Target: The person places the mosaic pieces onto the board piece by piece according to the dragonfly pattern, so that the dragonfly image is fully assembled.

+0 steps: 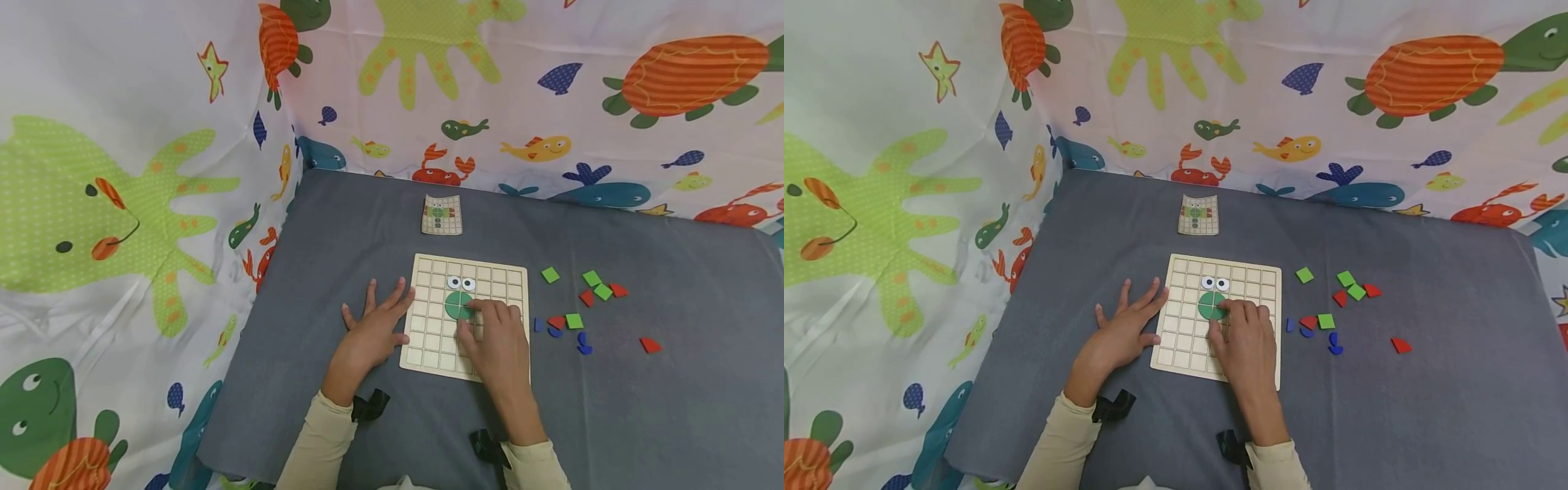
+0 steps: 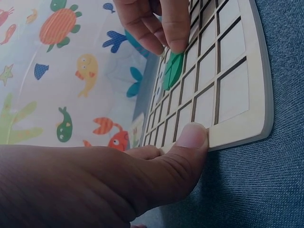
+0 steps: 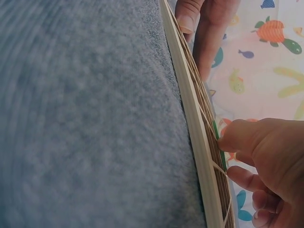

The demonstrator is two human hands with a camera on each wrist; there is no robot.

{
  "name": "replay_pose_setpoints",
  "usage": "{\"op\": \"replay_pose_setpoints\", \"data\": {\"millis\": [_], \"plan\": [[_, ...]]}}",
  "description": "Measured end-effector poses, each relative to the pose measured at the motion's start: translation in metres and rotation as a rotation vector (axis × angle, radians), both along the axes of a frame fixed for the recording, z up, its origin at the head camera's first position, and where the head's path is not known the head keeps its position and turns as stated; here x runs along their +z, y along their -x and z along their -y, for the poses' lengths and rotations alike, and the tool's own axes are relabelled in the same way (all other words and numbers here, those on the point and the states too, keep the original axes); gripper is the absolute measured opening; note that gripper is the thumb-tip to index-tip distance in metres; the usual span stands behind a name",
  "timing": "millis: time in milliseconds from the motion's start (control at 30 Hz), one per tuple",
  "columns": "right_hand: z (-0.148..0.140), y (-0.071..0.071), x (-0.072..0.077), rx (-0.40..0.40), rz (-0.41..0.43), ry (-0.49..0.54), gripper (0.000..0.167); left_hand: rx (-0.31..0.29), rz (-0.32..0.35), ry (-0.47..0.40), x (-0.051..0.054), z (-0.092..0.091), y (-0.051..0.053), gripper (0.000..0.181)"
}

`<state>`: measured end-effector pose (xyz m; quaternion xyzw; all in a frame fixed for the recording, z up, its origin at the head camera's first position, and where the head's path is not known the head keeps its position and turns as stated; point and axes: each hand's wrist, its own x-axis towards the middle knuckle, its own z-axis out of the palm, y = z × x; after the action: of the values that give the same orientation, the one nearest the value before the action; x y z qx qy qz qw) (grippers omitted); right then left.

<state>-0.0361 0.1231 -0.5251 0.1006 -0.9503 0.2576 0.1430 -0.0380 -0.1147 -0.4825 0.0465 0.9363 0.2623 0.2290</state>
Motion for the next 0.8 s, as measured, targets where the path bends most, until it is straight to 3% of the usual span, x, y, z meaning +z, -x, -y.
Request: {"op": "replay_pose_setpoints", "data": {"millis": [800], "plan": [[-0.0001,-0.0012,-0.0012,-0.003,-0.017,0.024,0.026,0.000,0.002,-0.002,-0.0008,0.0004,0.0003,0.096]]}}
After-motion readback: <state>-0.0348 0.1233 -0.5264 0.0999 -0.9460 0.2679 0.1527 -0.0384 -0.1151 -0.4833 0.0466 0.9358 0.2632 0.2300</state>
